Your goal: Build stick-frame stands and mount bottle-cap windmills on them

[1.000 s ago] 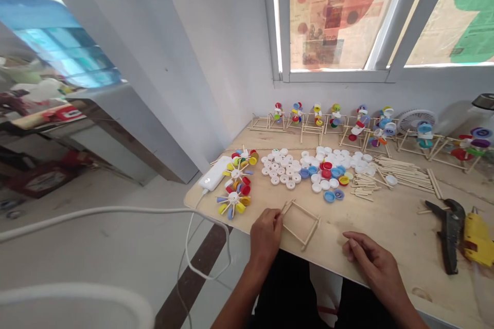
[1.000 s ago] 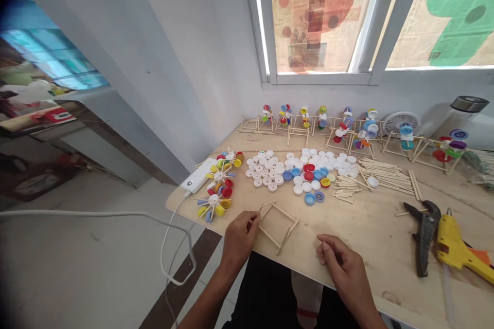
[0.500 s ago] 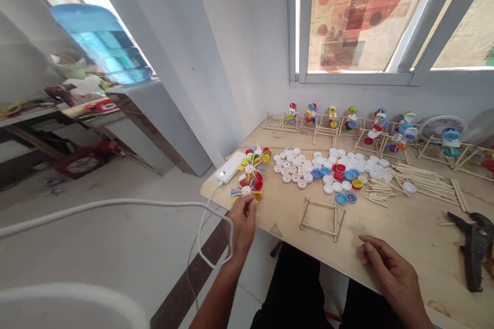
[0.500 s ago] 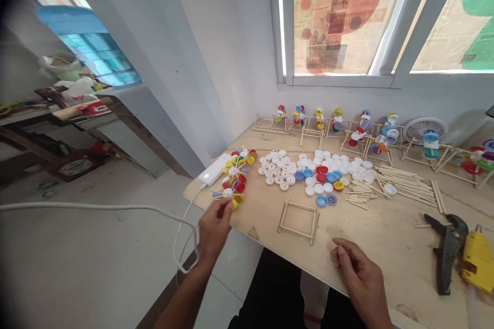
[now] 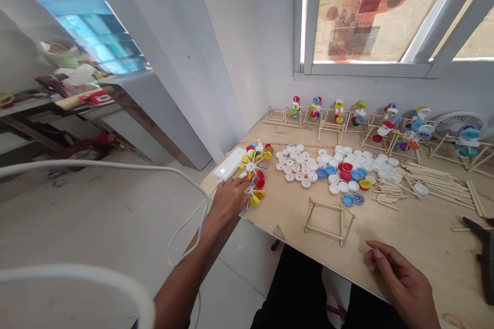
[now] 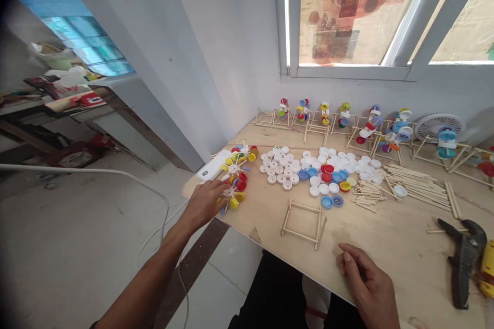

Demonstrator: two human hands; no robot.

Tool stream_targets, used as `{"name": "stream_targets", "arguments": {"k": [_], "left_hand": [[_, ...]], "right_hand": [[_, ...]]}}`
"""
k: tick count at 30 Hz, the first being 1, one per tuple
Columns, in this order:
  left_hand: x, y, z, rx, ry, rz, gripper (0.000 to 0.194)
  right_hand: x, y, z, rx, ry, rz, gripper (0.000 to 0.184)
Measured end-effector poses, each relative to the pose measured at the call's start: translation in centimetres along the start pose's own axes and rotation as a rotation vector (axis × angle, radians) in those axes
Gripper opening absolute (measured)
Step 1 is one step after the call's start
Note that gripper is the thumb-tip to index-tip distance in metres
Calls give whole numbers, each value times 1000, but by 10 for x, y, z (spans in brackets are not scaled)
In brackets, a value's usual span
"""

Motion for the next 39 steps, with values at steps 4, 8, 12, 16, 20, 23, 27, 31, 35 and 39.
{"name": "stream_targets", "arguments": {"k": [4, 8, 12, 16, 20, 23, 27, 31, 35, 39], "left_hand": [[5, 9, -1, 2, 88, -66, 31], [8, 15, 0, 9, 155, -131, 32], [10, 19, 3, 39, 198, -190, 25], [8, 21, 6, 53, 208, -235, 22], [-2, 16, 5, 25, 188, -248, 24], [-14, 9, -1, -24, 172, -231, 22], [-26, -1, -15, -94, 25, -203, 22], [-29, -9, -24, -193, -450, -150, 25], [-22, -16, -7, -278, -1090, -136, 33], [-12, -22, 30, -306, -1498, -165, 35]], "right_hand": [[-2, 1, -2, -20, -18, 24, 35], [-2, 1, 1, -23, -38, 25, 35], [0, 0, 7, -7, -30, 10, 35], [2, 0, 7, -31, -38, 4, 35], [3, 0, 7, -46, -46, -3, 35], [4, 0, 9, -28, -48, -16, 36], [4, 0, 9, -11, -37, -14, 36], [1, 0, 7, -1, -54, 3, 37], [1, 0, 2, -24, -50, 4, 38], [-1, 1, -5, -40, -10, 12, 36]]}}
Point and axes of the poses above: each hand's wrist, its own y-axis towards the middle knuckle, its own x-axis out of the palm, z = x × y, the point moved 10 cm from there along y, towards the middle knuckle, and after that the axes turned 2 degrees about -y, right-handed, at the moved point
